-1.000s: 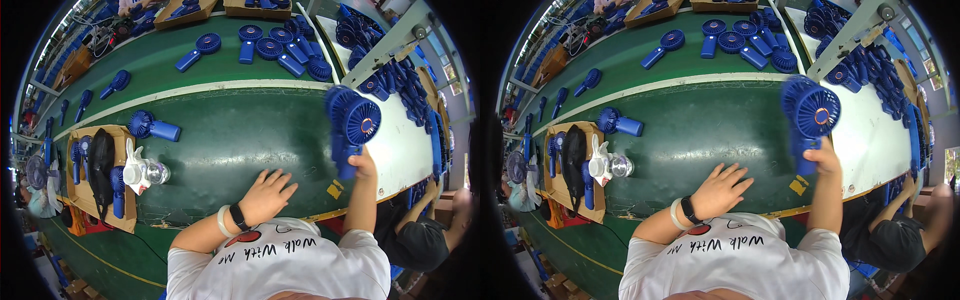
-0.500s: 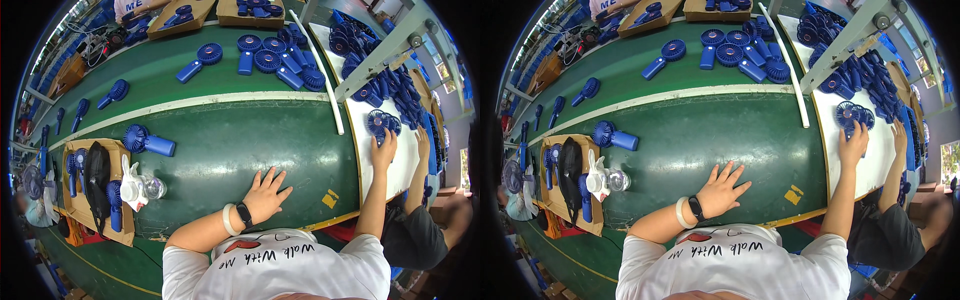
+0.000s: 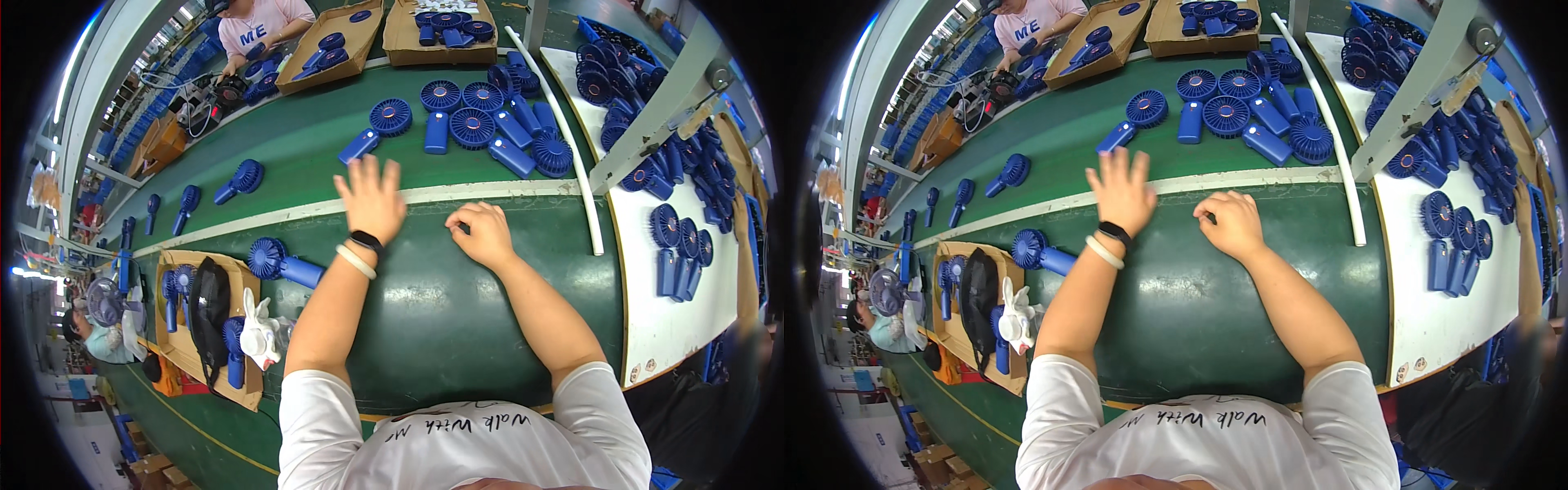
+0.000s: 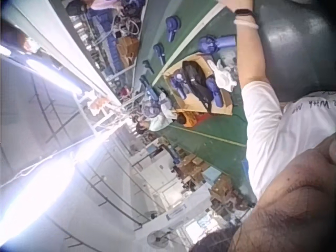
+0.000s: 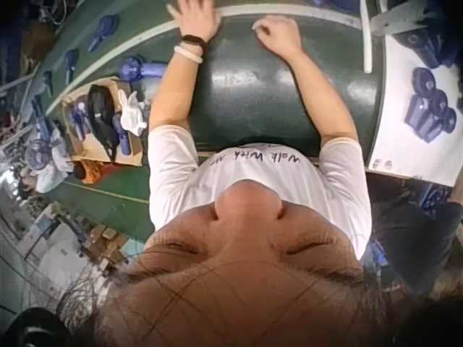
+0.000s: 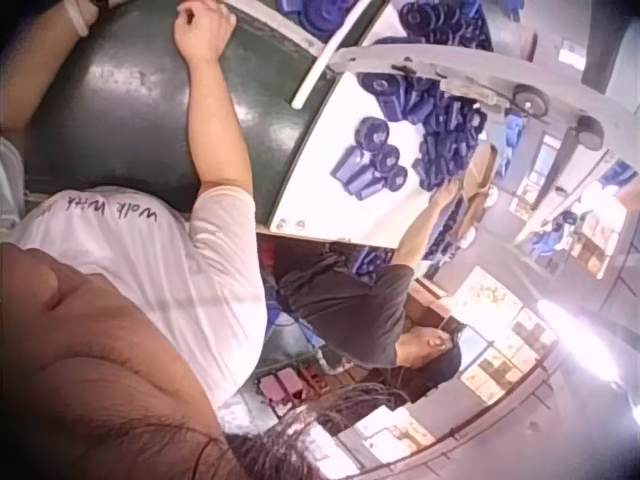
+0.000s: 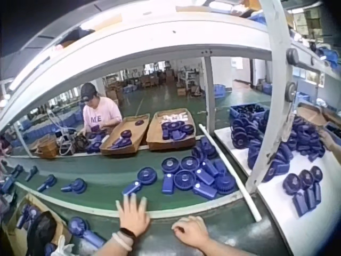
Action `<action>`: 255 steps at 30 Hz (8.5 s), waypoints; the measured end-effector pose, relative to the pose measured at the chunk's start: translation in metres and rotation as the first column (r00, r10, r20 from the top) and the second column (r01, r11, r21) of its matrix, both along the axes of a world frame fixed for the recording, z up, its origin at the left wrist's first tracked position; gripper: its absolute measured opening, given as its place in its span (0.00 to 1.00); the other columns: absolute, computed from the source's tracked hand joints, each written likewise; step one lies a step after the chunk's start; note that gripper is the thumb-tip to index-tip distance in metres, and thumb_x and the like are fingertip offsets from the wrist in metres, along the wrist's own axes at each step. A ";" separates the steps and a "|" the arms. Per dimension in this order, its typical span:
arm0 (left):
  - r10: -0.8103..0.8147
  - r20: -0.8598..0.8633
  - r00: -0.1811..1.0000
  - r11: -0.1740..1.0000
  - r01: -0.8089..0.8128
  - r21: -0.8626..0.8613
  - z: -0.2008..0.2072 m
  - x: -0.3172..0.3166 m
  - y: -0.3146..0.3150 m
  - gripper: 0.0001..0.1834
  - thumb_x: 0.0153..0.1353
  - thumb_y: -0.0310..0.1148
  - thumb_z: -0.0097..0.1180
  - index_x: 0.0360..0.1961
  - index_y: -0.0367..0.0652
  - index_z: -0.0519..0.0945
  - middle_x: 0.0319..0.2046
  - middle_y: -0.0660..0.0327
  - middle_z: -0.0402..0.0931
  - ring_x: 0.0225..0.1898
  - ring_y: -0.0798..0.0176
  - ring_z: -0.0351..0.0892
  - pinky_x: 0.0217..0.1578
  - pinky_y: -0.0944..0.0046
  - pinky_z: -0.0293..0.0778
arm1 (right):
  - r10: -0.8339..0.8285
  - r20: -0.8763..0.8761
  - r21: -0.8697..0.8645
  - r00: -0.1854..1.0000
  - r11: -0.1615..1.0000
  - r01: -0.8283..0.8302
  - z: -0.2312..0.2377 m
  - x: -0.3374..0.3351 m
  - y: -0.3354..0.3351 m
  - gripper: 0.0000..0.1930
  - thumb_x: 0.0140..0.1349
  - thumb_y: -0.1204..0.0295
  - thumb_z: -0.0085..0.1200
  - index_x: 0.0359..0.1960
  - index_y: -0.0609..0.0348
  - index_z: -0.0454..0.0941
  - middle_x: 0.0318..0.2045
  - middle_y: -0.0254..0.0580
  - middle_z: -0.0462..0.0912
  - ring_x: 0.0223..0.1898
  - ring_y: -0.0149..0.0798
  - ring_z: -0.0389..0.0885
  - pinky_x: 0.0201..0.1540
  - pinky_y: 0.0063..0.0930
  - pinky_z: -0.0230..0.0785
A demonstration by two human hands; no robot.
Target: The person assembles blue portable fans on a green workbench. They pick up fan heads and handles, connect them, and occasionally wipe the units with a white cloth. The person handles the fans one at a time, inspecting the connection points and placing the assembled units on the table.
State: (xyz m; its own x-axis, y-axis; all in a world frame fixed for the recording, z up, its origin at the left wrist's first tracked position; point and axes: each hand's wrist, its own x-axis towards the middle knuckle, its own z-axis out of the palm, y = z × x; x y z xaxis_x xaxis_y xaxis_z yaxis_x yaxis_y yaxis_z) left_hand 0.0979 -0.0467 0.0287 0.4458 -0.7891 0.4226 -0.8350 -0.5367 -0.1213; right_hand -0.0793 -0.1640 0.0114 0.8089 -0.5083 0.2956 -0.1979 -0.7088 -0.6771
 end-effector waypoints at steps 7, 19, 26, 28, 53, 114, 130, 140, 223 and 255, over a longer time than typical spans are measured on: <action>0.204 -0.268 0.942 0.974 -0.224 -0.046 -0.009 0.092 -0.031 0.33 0.52 0.35 0.59 0.59 0.39 0.65 0.57 0.45 0.64 0.61 0.41 0.60 0.58 0.44 0.59 | 0.075 -0.018 0.160 0.997 0.985 -0.071 0.000 -0.008 -0.011 0.06 0.49 0.74 0.54 0.30 0.50 0.79 0.28 0.28 0.80 0.36 0.35 0.77 0.45 0.32 0.61; -0.521 -0.848 0.098 0.765 -0.386 -0.515 -0.010 0.031 -0.049 0.24 0.69 0.45 0.37 0.57 0.37 0.65 0.37 0.54 0.75 0.35 0.63 0.75 0.35 0.66 0.74 | 0.109 -0.012 0.115 0.994 0.988 -0.107 0.000 -0.010 -0.017 0.07 0.48 0.74 0.54 0.30 0.49 0.78 0.29 0.28 0.80 0.38 0.36 0.76 0.46 0.33 0.60; -0.738 -0.088 -0.669 0.607 -0.603 -0.518 0.012 -0.113 0.046 0.24 0.69 0.43 0.39 0.60 0.41 0.59 0.54 0.46 0.65 0.45 0.55 0.74 0.42 0.57 0.74 | 0.107 -0.014 0.004 0.994 0.994 -0.107 -0.003 -0.007 -0.010 0.07 0.46 0.74 0.55 0.29 0.49 0.79 0.27 0.29 0.79 0.34 0.38 0.75 0.40 0.34 0.59; -0.737 -0.014 -0.676 0.593 -0.636 -0.494 0.008 -0.126 0.056 0.24 0.69 0.42 0.38 0.61 0.41 0.57 0.56 0.45 0.64 0.46 0.54 0.74 0.44 0.55 0.73 | 0.106 0.010 -0.003 0.994 0.994 -0.106 -0.004 -0.006 -0.010 0.06 0.48 0.74 0.55 0.29 0.51 0.80 0.27 0.30 0.79 0.32 0.37 0.75 0.41 0.34 0.60; -0.742 -0.419 -0.524 0.665 -0.492 -0.562 0.019 -0.147 0.080 0.32 0.64 0.35 0.50 0.65 0.43 0.51 0.53 0.54 0.65 0.50 0.58 0.72 0.44 0.55 0.76 | 0.036 0.041 -0.218 0.999 0.976 -0.026 -0.008 0.000 0.008 0.04 0.50 0.74 0.54 0.29 0.55 0.79 0.26 0.40 0.79 0.32 0.46 0.77 0.36 0.38 0.65; -0.892 -0.383 0.240 0.188 -0.575 -0.797 0.031 -0.123 0.213 0.33 0.68 0.34 0.43 0.68 0.40 0.44 0.64 0.54 0.56 0.63 0.54 0.60 0.62 0.55 0.56 | 0.180 0.008 -0.670 0.984 0.731 -0.129 0.103 0.008 0.186 0.17 0.47 0.72 0.52 0.42 0.46 0.75 0.42 0.34 0.74 0.43 0.39 0.72 0.48 0.40 0.60; -0.462 -0.854 -0.238 0.845 -0.409 -0.344 0.001 -0.118 0.204 0.28 0.69 0.36 0.37 0.67 0.44 0.48 0.40 0.50 0.75 0.34 0.60 0.79 0.36 0.62 0.75 | 0.103 0.331 0.731 0.938 0.601 -0.324 0.057 -0.063 0.079 0.48 0.33 0.63 0.73 0.60 0.60 0.62 0.54 0.43 0.71 0.54 0.43 0.72 0.57 0.39 0.64; 0.362 -0.388 0.848 0.921 -0.389 0.008 -0.010 -0.008 0.217 0.21 0.57 0.46 0.55 0.52 0.58 0.71 0.31 0.43 0.74 0.37 0.38 0.72 0.38 0.50 0.71 | 0.171 0.240 0.695 0.956 0.657 -0.292 0.079 -0.059 0.088 0.36 0.36 0.75 0.60 0.55 0.64 0.65 0.41 0.33 0.74 0.40 0.26 0.73 0.46 0.22 0.66; -0.801 -0.507 0.318 0.275 -0.557 -0.784 0.069 -0.098 0.271 0.27 0.59 0.26 0.55 0.57 0.38 0.57 0.48 0.52 0.67 0.41 0.59 0.76 0.36 0.55 0.80 | 0.431 0.384 0.510 0.817 0.638 -0.577 0.029 0.155 0.243 0.37 0.42 0.68 0.69 0.54 0.65 0.63 0.49 0.50 0.73 0.52 0.44 0.74 0.55 0.34 0.67; -0.800 -0.481 -0.358 0.599 -0.471 -0.647 0.050 -0.089 0.096 0.30 0.67 0.56 0.36 0.47 0.35 0.68 0.36 0.52 0.74 0.30 0.61 0.77 0.30 0.65 0.74 | 0.205 -0.187 -0.030 0.961 0.976 -0.215 0.036 -0.124 0.068 0.27 0.46 0.77 0.61 0.52 0.58 0.68 0.48 0.49 0.67 0.50 0.52 0.68 0.51 0.43 0.65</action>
State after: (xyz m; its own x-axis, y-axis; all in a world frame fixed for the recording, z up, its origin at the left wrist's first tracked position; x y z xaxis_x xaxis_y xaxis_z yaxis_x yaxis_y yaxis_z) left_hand 0.0087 0.0493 0.0789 0.5530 -0.8319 0.0463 0.4536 0.3472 0.8208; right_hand -0.2029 -0.0964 0.0478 0.9382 -0.3096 0.1546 -0.1572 -0.7793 -0.6065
